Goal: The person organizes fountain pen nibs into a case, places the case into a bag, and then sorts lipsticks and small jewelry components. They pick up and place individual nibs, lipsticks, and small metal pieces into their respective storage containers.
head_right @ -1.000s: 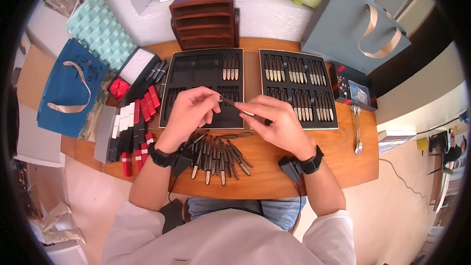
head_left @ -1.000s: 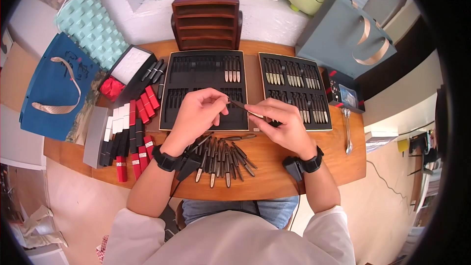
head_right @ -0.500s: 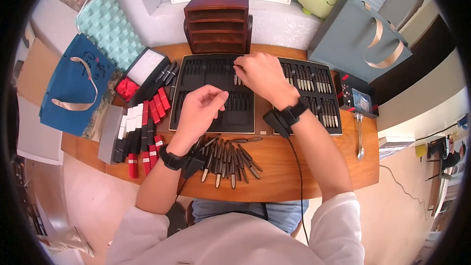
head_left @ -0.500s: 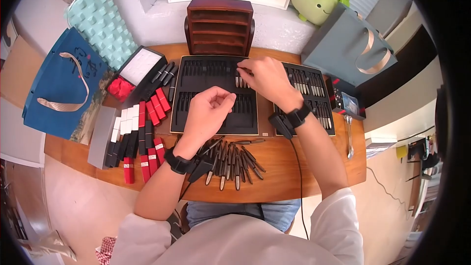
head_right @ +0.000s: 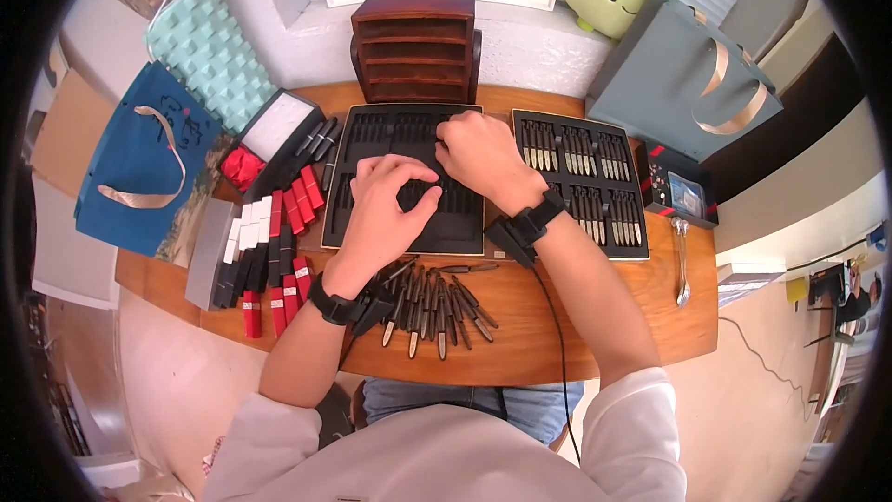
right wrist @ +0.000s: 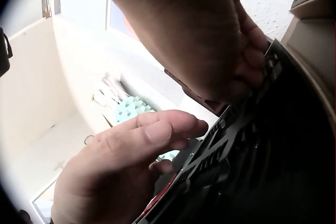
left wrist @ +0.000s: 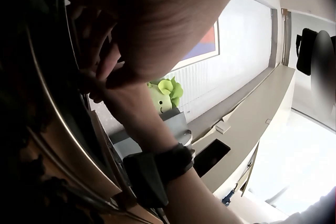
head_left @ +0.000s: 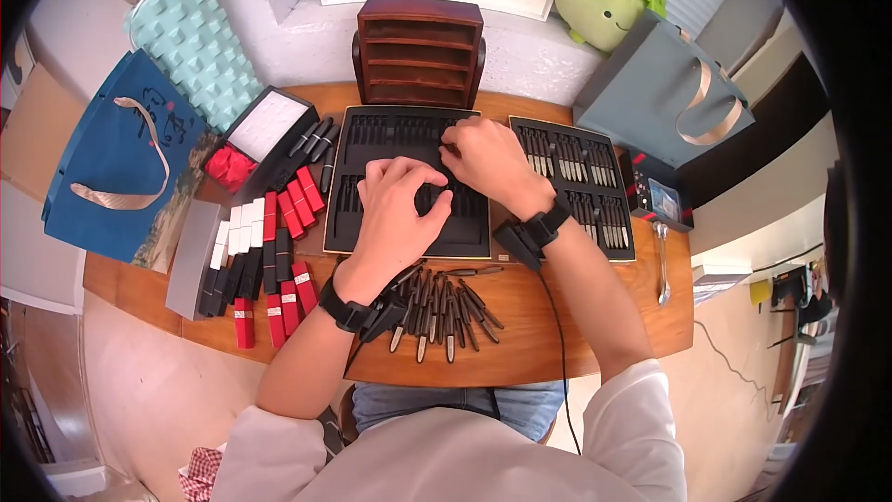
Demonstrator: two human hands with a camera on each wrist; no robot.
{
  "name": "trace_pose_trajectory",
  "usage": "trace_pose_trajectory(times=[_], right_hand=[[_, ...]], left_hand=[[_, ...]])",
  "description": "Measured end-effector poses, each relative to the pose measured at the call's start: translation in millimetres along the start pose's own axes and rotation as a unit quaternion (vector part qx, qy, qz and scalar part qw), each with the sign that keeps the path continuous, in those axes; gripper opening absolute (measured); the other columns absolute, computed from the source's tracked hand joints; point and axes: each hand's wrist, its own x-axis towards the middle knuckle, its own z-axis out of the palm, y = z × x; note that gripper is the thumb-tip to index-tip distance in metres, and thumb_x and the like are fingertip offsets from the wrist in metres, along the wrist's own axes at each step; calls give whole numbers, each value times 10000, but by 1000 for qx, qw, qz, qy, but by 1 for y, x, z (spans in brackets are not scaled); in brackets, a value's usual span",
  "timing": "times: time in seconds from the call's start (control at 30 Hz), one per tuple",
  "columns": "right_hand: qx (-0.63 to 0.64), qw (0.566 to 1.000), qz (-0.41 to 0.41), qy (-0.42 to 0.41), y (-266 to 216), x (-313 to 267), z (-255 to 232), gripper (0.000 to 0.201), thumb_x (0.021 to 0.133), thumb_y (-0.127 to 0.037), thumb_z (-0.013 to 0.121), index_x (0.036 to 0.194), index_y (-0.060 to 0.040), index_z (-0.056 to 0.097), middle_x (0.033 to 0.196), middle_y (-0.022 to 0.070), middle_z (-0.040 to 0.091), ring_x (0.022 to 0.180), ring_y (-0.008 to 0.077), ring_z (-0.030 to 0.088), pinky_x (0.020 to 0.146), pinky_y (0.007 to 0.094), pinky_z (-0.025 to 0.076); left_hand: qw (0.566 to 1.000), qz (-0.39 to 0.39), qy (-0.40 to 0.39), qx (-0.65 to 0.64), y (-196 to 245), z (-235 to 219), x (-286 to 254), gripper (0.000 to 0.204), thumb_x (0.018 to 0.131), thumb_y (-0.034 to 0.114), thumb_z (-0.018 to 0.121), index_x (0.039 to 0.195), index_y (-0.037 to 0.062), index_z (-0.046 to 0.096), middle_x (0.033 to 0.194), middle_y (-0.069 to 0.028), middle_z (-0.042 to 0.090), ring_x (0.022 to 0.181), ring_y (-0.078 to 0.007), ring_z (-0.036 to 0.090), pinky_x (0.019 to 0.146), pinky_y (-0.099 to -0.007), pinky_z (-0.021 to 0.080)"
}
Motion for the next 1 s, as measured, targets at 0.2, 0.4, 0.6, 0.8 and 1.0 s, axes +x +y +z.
trace_pose_trajectory(times=[0.2, 0.4, 0.6, 0.8, 1.0], right_hand=[[22, 997, 3, -74, 0, 4, -14, 182, 911, -170, 787, 992, -23, 855, 1078, 166, 791, 1030, 368, 753, 865, 482, 614], [1, 994, -80, -75, 18, 8, -10, 170, 862, -151, 765, 974, -78, 870, 1189, 86, 791, 1238, 324, 639, 1045, 469, 511], [8, 985, -37, -171, 14, 16, -21, 301, 853, -40, 670, 1071, -67, 875, 1322, 88, 776, 1352, 329, 605, 1154, 479, 480], [57, 981, -5, -183, 23, 20, -15, 353, 860, -1, 615, 1096, -64, 871, 1337, 86, 766, 1361, 330, 600, 1173, 485, 457], [40, 984, -11, -174, 18, 2, -20, 375, 917, -8, 610, 1206, -57, 844, 1413, 103, 742, 1423, 336, 564, 1186, 484, 443]], left_hand=[[999, 30, -15, 33, -1, 0, 1, 303, 916, 164, 832, 1200, 100, 748, 1350, -36, 712, 1359, -361, 504, 1112, -510, 381], [991, 70, -71, 90, -7, 5, -1, 402, 946, 168, 776, 1322, 62, 685, 1457, -84, 680, 1498, -419, 428, 1215, -586, 312], [978, 106, -107, 147, -1, 4, 5, 401, 920, 144, 767, 1293, 24, 685, 1432, -109, 679, 1474, -427, 452, 1200, -603, 328], [963, 113, -147, 194, 10, 3, 18, 388, 901, 103, 718, 1275, 16, 661, 1349, -120, 708, 1445, -408, 483, 1217, -592, 316], [971, 104, -146, 156, 3, 3, 19, 370, 910, 87, 703, 1272, 29, 655, 1294, -121, 726, 1432, -402, 497, 1216, -588, 316]])
